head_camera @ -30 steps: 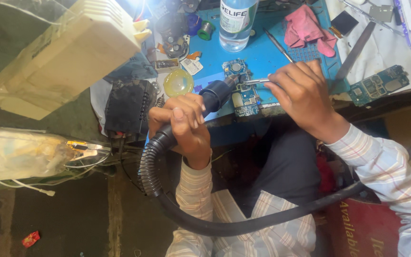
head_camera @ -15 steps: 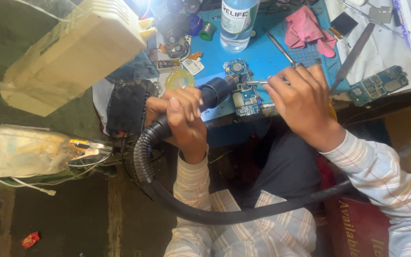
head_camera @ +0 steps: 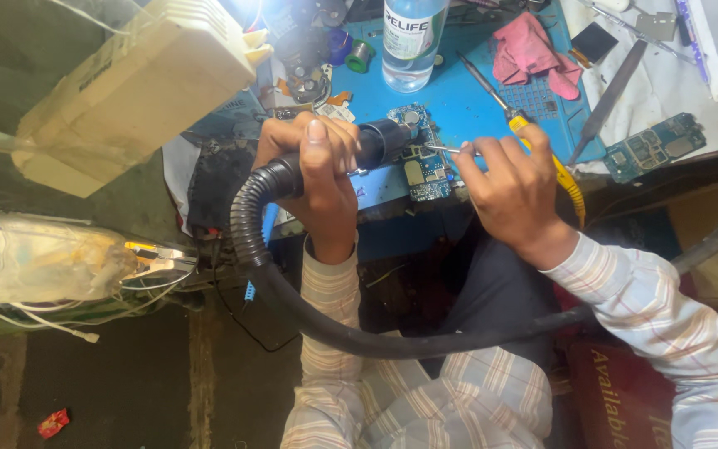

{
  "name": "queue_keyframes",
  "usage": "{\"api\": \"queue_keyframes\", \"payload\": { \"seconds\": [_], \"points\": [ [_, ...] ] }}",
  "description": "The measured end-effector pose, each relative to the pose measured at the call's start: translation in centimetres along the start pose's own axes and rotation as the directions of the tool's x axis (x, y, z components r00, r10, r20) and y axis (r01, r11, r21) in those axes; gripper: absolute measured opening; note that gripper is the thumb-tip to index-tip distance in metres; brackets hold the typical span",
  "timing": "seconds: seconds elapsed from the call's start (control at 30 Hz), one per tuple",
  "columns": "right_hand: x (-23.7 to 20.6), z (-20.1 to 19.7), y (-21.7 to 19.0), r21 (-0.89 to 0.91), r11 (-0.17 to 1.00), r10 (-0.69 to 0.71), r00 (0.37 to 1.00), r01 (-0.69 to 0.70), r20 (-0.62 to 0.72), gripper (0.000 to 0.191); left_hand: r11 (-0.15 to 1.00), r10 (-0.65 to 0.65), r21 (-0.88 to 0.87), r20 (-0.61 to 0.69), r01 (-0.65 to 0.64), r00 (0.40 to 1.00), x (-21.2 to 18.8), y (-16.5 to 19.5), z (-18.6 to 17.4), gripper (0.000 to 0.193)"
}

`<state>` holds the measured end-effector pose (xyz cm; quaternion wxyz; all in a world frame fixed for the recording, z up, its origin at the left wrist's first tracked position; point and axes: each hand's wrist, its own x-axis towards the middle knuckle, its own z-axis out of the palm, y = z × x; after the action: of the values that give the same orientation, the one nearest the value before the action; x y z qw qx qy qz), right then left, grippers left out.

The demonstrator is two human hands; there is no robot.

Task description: The person sits at a repair workbench holding a hot air rework gun in one hand and tweezers in the other, heating a phone motherboard on the blue mat and probing or lifting components on the board. They reposition the hot air gun repeatedly over different areas of the board while continuing to work on it with the tweezers.

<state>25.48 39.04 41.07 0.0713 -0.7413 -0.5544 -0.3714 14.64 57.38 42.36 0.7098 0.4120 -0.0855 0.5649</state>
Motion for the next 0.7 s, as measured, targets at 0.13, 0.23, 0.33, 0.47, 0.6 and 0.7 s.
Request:
{"api": "queue_keyframes", "payload": {
  "seconds": [0.13,0.23,0.33,0.47,0.6,0.7],
  "points": [
    [-0.5,0.4,-0.3,0.012,1.000,-0.029,0.998,0.028,0.052,0.002,0.999,0.011,0.033,0.015,-0.012,1.000,0.3,-0.1,0.2,0.019],
    [-0.6,0.7,-0.3,-0.019,0.994,-0.110,0.991,0.112,0.079,0.009,0.996,0.008,0.088,0.027,-0.011,1.000,0.4,-0.1,0.4,0.019],
    [-0.6,0.9,0.1,-0.035,0.983,-0.175,0.982,0.178,0.068,0.013,0.995,-0.010,0.103,0.021,0.008,1.000,0.7,0.0,0.5,0.020],
    [-0.3,0.8,1.2,-0.095,0.947,-0.301,0.952,0.305,0.058,0.013,0.991,-0.047,0.128,0.004,0.046,0.999,1.2,0.0,0.8,0.018],
    [0.2,0.6,2.5,-0.119,0.895,-0.427,0.903,0.430,0.051,0.014,0.989,-0.062,0.133,0.012,0.060,0.998,1.6,-0.1,1.3,0.018],
    [0.5,0.9,3.2,-0.146,0.861,-0.490,0.871,0.488,0.022,0.016,0.989,-0.068,0.135,0.012,0.066,0.998,1.8,-0.1,1.5,0.019]
  ]
}}
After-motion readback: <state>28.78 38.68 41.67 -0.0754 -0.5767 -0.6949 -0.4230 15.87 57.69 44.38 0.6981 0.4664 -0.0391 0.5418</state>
